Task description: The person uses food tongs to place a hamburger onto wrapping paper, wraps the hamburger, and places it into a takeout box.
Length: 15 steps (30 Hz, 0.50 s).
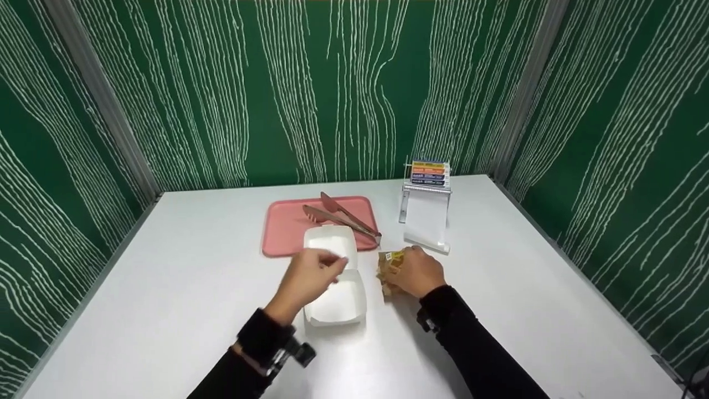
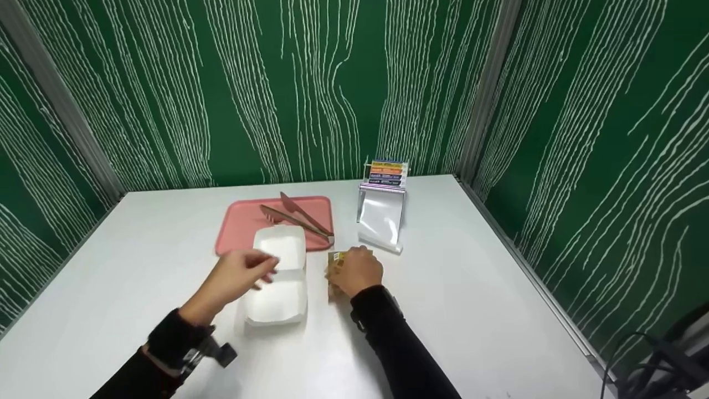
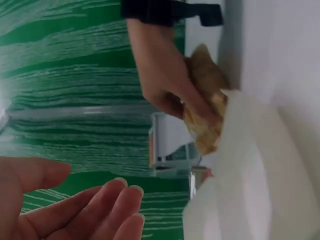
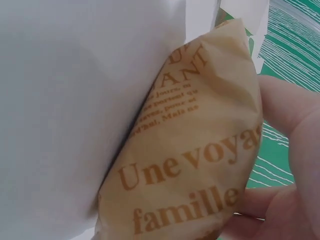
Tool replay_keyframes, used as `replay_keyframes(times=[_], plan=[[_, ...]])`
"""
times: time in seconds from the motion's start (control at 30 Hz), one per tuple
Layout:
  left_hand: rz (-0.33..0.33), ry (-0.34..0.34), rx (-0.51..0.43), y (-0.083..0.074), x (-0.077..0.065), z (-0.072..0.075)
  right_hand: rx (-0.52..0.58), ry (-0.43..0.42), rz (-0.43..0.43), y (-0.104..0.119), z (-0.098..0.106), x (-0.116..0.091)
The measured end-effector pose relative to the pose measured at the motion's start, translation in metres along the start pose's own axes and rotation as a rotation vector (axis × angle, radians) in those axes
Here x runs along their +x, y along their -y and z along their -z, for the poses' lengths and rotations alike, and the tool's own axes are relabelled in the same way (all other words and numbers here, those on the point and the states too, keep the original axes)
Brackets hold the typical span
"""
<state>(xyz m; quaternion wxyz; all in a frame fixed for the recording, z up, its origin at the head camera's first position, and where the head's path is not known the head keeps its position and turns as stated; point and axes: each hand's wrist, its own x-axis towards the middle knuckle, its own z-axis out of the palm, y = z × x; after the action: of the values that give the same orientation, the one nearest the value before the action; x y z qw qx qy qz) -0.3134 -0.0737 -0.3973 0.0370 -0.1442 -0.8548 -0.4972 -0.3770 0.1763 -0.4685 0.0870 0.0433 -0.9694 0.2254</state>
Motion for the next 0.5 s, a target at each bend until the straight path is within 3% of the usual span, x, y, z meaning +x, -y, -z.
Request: replay_keyframes(times=[0.17,0.3,0.4,0.5], plan=[[-0.005,0.126,-0.065,-0.016,0.021,-0.039,-0.011,-0.002,0.013,-0.003,0.000,-0.003],[0.081,0.181,-0.121,-0.023,0.026,-0.079,-0.032,-0.017,0.038,-0.006,0.002,-0.007],[0.151,0.175,-0.172,-0.022,0.030,-0.106,-0.020,-0.017,0.069,-0.008,0.008,-0.011],[0.132,0.104,-0.156,-0.008,0.041,-0.134,0.018,0.012,0.093,-0.009,0.015,-0.013]])
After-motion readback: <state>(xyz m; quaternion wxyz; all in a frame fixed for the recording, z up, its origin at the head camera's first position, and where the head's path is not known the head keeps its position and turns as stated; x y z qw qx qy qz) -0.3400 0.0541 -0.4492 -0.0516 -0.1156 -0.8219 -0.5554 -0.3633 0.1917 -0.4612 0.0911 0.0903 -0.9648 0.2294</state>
